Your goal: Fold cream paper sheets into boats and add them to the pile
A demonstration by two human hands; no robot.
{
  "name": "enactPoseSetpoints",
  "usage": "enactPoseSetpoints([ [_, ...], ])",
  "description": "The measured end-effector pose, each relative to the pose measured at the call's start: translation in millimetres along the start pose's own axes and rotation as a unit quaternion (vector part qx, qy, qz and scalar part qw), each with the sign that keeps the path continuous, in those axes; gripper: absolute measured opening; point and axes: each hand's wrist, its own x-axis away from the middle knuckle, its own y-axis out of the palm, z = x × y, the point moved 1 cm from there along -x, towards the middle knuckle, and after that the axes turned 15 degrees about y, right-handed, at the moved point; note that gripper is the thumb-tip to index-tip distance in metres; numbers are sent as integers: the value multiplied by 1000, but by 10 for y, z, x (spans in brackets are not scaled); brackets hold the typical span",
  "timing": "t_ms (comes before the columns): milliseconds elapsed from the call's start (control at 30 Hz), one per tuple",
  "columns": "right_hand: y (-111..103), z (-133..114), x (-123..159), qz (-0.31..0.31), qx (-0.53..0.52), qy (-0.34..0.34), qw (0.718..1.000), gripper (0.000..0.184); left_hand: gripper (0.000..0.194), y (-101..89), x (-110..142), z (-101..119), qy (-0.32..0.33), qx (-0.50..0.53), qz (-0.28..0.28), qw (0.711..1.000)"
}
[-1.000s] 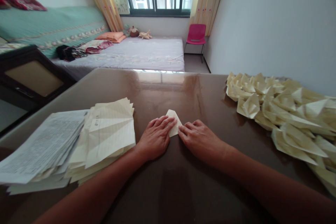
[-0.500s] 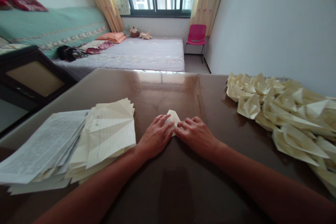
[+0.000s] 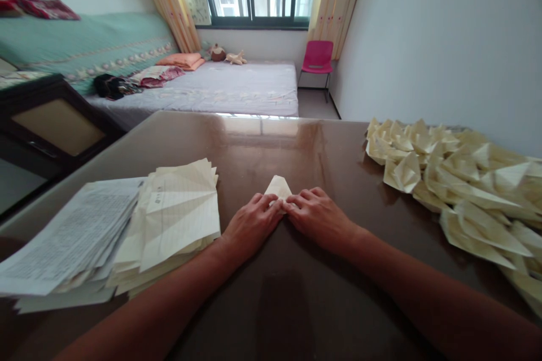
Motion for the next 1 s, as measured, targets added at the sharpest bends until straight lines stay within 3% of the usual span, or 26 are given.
enactPoseSetpoints([
  [167,-50,-2,6,14,18,3,1000,20,29,-24,-11,29,-46,153,70,985],
  [300,-24,49,-27,-14,-2,-33,999,23,35,-20,-7,-101,-86,94,86,988],
  [400,3,87,-57,-21,-31,-53,998,27,52,58,-12,-245,-77,19,57,995],
  [500,22,112,-70,-19,-49,-66,996,27,60,150,-30,-333,-52,30,-7,998],
  [567,37,134,-69,-12,-61,-67,996,27,55,162,-45,-342,-51,40,-18,998],
  [767,107,261,-80,10,-142,-40,989,28,32,41,-38,-247,-60,62,34,996],
  [867,119,306,-101,15,-161,-26,987,26,31,32,5,-208,-34,70,19,997],
  [1000,73,336,-113,2,-182,50,982,18,32,60,55,-153,-12,36,-15,999],
])
